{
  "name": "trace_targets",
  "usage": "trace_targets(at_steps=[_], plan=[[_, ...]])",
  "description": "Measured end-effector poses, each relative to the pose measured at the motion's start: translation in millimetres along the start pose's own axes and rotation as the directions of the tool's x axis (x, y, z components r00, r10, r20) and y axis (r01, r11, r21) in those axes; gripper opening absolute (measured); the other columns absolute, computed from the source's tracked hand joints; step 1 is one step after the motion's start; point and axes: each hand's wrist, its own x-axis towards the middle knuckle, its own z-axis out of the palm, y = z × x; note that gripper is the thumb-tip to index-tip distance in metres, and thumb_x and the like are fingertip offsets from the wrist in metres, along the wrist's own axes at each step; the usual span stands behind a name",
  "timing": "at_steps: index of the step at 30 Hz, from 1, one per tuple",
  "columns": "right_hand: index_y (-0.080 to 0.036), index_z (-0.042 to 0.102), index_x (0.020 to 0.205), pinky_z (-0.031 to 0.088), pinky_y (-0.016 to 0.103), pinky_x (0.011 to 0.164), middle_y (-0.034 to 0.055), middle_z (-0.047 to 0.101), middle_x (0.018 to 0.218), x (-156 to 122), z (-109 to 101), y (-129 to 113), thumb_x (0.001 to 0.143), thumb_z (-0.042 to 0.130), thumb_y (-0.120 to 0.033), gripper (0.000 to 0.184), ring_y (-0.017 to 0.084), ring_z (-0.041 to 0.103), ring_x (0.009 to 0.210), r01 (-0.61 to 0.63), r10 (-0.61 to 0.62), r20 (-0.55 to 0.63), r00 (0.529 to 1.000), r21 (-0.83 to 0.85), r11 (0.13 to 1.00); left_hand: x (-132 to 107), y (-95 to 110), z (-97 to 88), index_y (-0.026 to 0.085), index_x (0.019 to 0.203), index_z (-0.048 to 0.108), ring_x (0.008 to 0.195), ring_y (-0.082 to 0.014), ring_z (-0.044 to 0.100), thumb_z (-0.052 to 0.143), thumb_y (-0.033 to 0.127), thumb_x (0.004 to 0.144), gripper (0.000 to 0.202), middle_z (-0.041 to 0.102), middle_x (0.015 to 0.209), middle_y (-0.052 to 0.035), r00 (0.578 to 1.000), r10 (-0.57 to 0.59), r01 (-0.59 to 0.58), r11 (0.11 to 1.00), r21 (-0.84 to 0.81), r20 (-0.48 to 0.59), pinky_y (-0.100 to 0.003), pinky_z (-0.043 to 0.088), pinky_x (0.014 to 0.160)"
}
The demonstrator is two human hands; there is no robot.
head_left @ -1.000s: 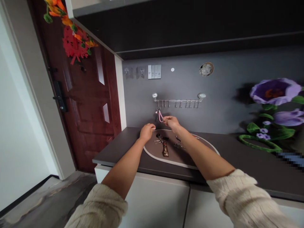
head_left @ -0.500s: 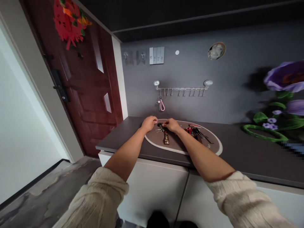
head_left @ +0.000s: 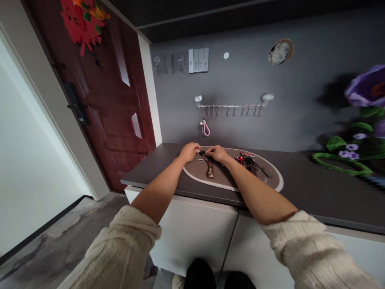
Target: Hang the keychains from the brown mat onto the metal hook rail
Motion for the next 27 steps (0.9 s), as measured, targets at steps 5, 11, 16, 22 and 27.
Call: trace_targets(at_steps=[5, 11, 16, 22, 27], plan=[[-0.014, 0.062, 0.06, 0.031, 0.018, 0.05, -0.0031, 0.055, 0.05, 3, -1, 3, 0.063, 0.06, -0.021, 0.007, 0.006, 0.041, 0.047, 0.063, -0.064, 0.017, 0.998, 0.061, 0.996, -1, 2, -1.2, 0.017, 0.087, 0.062, 0.083, -0.0146, 0.052, 0.047, 0.017, 0.075, 0.019, 0.06, 0.088, -0.0045, 0.999, 0.022, -0.023, 1.0, -0.015, -0.047, -0.026, 0.039, 0.076], [-0.015, 0.056, 0.06, 0.03, 0.018, 0.053, -0.0045, 0.05, 0.051, 2, -5, -5, 0.067, 0.054, -0.016, 0.007, 0.007, 0.04, 0.051, 0.205, -0.205, -0.003, 0.979, 0.057, 0.977, -2, 7, -3.9, 0.018, 0.091, 0.061, 0.085, -0.0147, 0.051, 0.045, 0.018, 0.077, 0.021, 0.06, 0.09, -0.0047, 0.998, 0.024, -0.024, 1.0, -0.006, -0.066, -0.026, 0.038, 0.078], [-0.016, 0.055, 0.065, 0.03, 0.018, 0.059, -0.0024, 0.053, 0.061, 1, -10, -13, 0.071, 0.048, -0.014, 0.01, 0.009, 0.042, 0.059, 0.348, -0.349, -0.004, 0.937, -0.082, 0.934, -2, 12, -4.9, 0.018, 0.093, 0.06, 0.089, -0.0151, 0.051, 0.044, 0.021, 0.079, 0.022, 0.06, 0.094, -0.005, 0.994, 0.063, -0.065, 0.998, -0.026, -0.094, -0.025, 0.038, 0.08], [-0.017, 0.058, 0.071, 0.032, 0.02, 0.066, 0.0009, 0.058, 0.074, -2, -14, -18, 0.075, 0.046, -0.016, 0.013, 0.011, 0.046, 0.069, 0.443, -0.453, -0.004, 0.892, -0.196, 0.875, -3, 21, -8.7, 0.018, 0.083, 0.061, 0.084, -0.0147, 0.052, 0.042, 0.022, 0.079, 0.02, 0.061, 0.086, -0.004, 0.991, 0.07, -0.074, 0.997, -0.031, -0.112, -0.026, 0.038, 0.078], [-0.017, 0.057, 0.067, 0.032, 0.02, 0.066, -0.0002, 0.057, 0.068, -6, -15, -25, 0.071, 0.052, -0.016, 0.007, 0.011, 0.045, 0.066, 0.37, -0.372, -0.089, 0.924, -0.043, 0.928, -2, 23, -6.0, 0.014, 0.078, 0.06, 0.07, -0.0112, 0.052, 0.044, 0.021, 0.078, 0.018, 0.061, 0.076, -0.0027, 0.986, 0.008, -0.048, 0.969, -0.244, -0.164, -0.023, 0.04, 0.07]])
